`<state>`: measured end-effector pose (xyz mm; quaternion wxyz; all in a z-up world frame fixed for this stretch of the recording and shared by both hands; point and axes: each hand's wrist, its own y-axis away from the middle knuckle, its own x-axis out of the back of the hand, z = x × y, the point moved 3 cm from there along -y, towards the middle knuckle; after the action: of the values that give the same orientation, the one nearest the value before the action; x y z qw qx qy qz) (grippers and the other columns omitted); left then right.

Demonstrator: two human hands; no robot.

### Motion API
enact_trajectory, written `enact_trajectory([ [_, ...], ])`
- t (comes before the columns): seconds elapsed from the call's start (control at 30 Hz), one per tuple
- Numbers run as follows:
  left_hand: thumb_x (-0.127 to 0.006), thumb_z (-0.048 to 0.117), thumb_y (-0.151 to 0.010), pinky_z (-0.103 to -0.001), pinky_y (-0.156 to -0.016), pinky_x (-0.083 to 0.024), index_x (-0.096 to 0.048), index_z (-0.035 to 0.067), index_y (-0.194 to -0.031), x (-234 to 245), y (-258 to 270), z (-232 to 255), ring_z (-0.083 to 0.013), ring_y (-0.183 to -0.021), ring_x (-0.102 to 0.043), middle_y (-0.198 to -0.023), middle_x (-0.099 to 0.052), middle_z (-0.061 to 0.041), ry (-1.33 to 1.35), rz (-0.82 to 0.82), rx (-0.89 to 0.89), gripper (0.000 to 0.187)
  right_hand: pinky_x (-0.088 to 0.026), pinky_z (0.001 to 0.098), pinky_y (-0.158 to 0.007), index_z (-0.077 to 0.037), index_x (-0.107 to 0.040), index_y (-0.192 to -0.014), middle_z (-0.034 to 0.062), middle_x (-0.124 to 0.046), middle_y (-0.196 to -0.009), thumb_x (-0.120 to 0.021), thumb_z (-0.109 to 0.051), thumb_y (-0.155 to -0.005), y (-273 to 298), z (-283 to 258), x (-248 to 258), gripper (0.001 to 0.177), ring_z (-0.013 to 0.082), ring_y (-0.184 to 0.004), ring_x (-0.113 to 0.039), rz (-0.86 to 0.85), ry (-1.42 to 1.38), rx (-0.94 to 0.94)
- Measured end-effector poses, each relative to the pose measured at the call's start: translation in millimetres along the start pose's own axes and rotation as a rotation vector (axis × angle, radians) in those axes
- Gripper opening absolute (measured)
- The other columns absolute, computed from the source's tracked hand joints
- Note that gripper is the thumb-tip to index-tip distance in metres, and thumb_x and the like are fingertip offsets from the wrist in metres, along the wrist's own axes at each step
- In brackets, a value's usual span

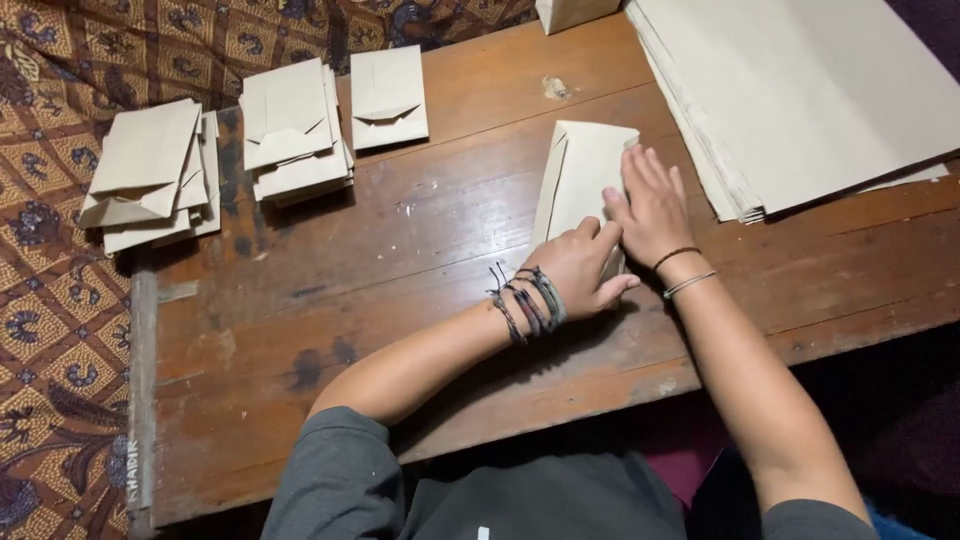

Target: Folding a flat sheet of paper into a paper bag by making several precise folds and creases.

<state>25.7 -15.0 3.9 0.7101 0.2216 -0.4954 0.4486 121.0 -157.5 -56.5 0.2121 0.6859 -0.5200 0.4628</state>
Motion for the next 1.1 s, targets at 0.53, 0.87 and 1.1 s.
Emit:
enact_trajectory([
  [0.53, -0.035, 0.046, -0.109, -0.051, -0.129, -0.012, -0.020, 0.027, -0.166, -39.8, -87.8, -127.8, -0.0304, -0.160, -0.017, -0.172, -0.022, -0.011, -0.192, -0.101, 0.019, 0.062, -0.007, 0.0645, -0.123, -0.005, -0.042, -0.158, 0.0163, -0.034, -0.167, -0.041, -0.041, -0.111, -10.4, 11.9, -16.7, 0.059, 0.0326, -0.157, -0.022, -0.058, -0.022, -0.003],
  [0.87, -0.036, 0.064, -0.101, -0.045, -0.113, -0.032, -0.020, 0.029, -0.164, -26.3, -86.1, -130.8, -0.0296, -0.147, -0.037, -0.160, -0.036, -0.012, -0.191, -0.020, 0.094, 0.074, -0.004, 0.0582, -0.126, -0.009, -0.044, -0.157, 0.0108, -0.038, -0.166, -0.044, -0.042, -0.109, -5.8, 20.0, -10.1, 0.058, 0.0288, -0.157, -0.022, -0.095, -0.128, -0.009],
  [1.1, -0.039, 0.058, -0.105, -0.057, -0.127, -0.009, -0.023, 0.026, -0.166, -27.0, -87.1, -122.4, -0.0367, -0.160, -0.008, -0.173, -0.011, -0.016, -0.168, -0.031, 0.009, 0.070, -0.004, 0.0588, -0.126, -0.011, -0.045, -0.156, 0.0106, -0.036, -0.167, -0.046, -0.043, -0.107, -2.6, 13.5, -8.4, 0.058, 0.0293, -0.158, -0.020, -0.123, -0.058, -0.003],
])
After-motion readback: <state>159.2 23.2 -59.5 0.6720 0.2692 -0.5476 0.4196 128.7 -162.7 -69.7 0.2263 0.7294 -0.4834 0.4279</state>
